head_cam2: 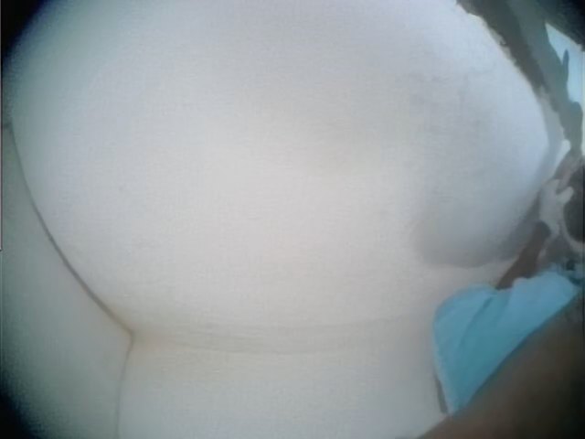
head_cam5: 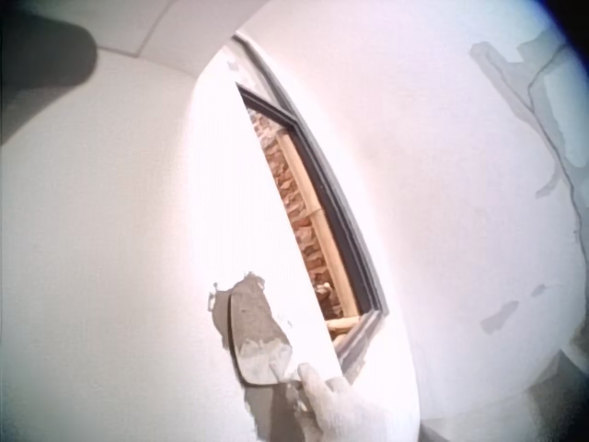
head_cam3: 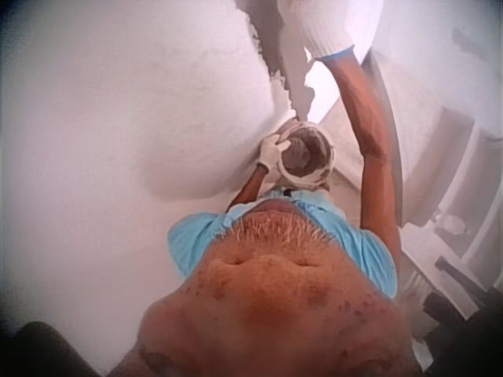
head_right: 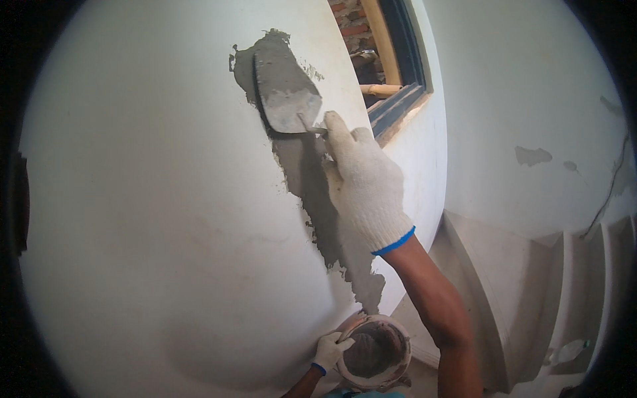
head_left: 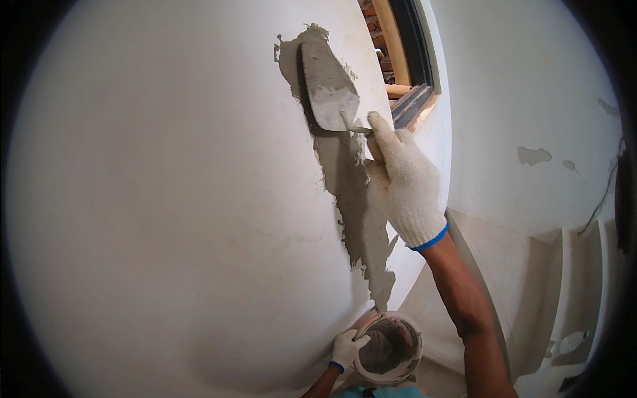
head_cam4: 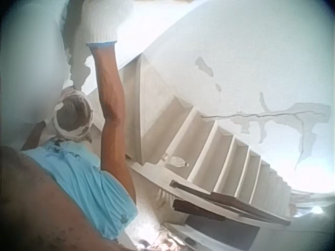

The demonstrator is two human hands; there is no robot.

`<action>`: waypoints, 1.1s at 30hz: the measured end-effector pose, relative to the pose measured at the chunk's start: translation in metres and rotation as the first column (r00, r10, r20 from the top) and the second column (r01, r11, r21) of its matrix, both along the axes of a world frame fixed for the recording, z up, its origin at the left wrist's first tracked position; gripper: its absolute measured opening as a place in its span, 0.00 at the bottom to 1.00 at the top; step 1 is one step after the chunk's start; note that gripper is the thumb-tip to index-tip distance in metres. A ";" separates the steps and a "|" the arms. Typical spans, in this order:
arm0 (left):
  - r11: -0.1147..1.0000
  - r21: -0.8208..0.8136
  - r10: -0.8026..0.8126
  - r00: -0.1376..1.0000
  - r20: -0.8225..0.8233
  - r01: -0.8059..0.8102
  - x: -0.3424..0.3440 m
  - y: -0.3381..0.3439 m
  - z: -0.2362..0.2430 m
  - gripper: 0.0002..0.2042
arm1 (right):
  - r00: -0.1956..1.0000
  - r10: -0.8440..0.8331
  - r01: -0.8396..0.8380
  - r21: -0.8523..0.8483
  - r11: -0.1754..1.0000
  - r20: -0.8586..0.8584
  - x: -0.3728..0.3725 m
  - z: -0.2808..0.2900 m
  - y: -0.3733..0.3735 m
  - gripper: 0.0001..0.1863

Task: The person applies a grey plaster mixture to a white wall using a trowel. They repeatedly scoop the material from a bucket held in the left hand and spread it across the wall surface in vertical strokes. The person occasionally uses their gloved hand to smooth the applied plaster.

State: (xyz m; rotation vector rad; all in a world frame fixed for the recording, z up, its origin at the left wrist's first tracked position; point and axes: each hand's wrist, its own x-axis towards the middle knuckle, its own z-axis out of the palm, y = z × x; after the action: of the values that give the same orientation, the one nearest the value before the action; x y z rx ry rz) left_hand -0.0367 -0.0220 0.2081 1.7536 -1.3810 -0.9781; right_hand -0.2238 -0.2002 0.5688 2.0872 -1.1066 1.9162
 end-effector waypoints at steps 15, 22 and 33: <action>0.994 -0.105 0.010 1.000 0.002 -0.009 0.003 -0.002 -0.027 0.16 | 0.998 -0.010 0.016 0.092 0.996 -0.063 0.006 0.001 0.010 0.36; 0.998 0.006 0.064 0.985 -0.160 -0.064 -0.002 -0.003 -0.027 0.18 | 0.989 -0.118 0.134 0.192 0.972 -0.090 -0.011 -0.043 -0.008 0.35; 0.998 -0.068 0.005 1.000 0.014 -0.004 0.007 -0.002 -0.026 0.18 | 0.996 -0.078 0.081 0.076 0.994 -0.048 0.006 0.010 -0.014 0.34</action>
State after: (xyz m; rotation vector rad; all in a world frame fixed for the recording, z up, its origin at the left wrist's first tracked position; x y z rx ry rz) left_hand -0.0301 -0.0243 0.1824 1.7162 -1.4023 -0.9073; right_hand -0.2178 -0.2143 0.5787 2.0807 -1.2535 1.8092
